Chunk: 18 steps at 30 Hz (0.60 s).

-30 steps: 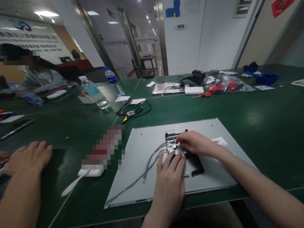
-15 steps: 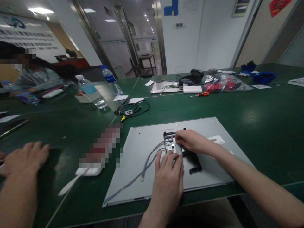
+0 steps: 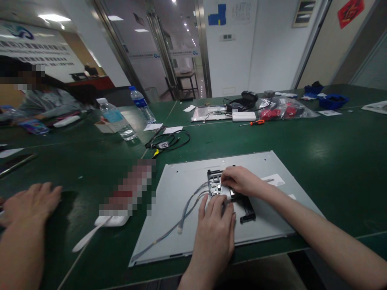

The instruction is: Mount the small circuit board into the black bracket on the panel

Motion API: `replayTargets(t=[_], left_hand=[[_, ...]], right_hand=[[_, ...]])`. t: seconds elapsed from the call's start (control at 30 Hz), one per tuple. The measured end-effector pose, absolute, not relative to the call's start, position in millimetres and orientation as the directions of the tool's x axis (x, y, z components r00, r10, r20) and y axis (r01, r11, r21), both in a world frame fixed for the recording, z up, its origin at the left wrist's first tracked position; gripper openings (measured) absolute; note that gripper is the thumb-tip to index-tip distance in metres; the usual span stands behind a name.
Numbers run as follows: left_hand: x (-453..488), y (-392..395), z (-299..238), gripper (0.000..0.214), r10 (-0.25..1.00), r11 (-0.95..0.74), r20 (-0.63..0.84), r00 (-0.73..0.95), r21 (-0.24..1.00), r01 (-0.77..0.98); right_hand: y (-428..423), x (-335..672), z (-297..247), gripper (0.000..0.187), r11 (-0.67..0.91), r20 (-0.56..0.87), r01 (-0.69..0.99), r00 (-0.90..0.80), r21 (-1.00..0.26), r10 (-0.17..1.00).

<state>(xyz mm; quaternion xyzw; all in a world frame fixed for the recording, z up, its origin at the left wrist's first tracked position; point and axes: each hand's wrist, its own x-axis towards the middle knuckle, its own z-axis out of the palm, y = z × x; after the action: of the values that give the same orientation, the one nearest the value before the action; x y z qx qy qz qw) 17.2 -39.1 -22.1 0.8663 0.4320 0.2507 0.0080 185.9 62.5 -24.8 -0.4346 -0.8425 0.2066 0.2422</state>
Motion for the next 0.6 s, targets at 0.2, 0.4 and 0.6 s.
replayTargets(t=[0.2,0.4,0.6], left_hand=[[17.6,-40.6,-20.5,0.025,0.746,-0.637,0.403,0.53,0.199,0.745],[16.9,-40.5,-24.2,0.026,0.738,-0.661,0.367,0.566,0.222,0.717],[16.3,-40.7,-25.9,0.026,0.749,-0.654,0.36,0.556,0.263,0.71]], right_hand=[[62.7,186.1,-22.9,0.01,0.515,0.223,0.621,-0.488,-0.591,0.844],[63.4,185.2,-22.4,0.01,0.505,0.219,0.634,-0.477,-0.585,0.851],[61.7,184.9,-19.0,0.009,0.504,0.218,0.654,-0.47,-0.564,0.855]])
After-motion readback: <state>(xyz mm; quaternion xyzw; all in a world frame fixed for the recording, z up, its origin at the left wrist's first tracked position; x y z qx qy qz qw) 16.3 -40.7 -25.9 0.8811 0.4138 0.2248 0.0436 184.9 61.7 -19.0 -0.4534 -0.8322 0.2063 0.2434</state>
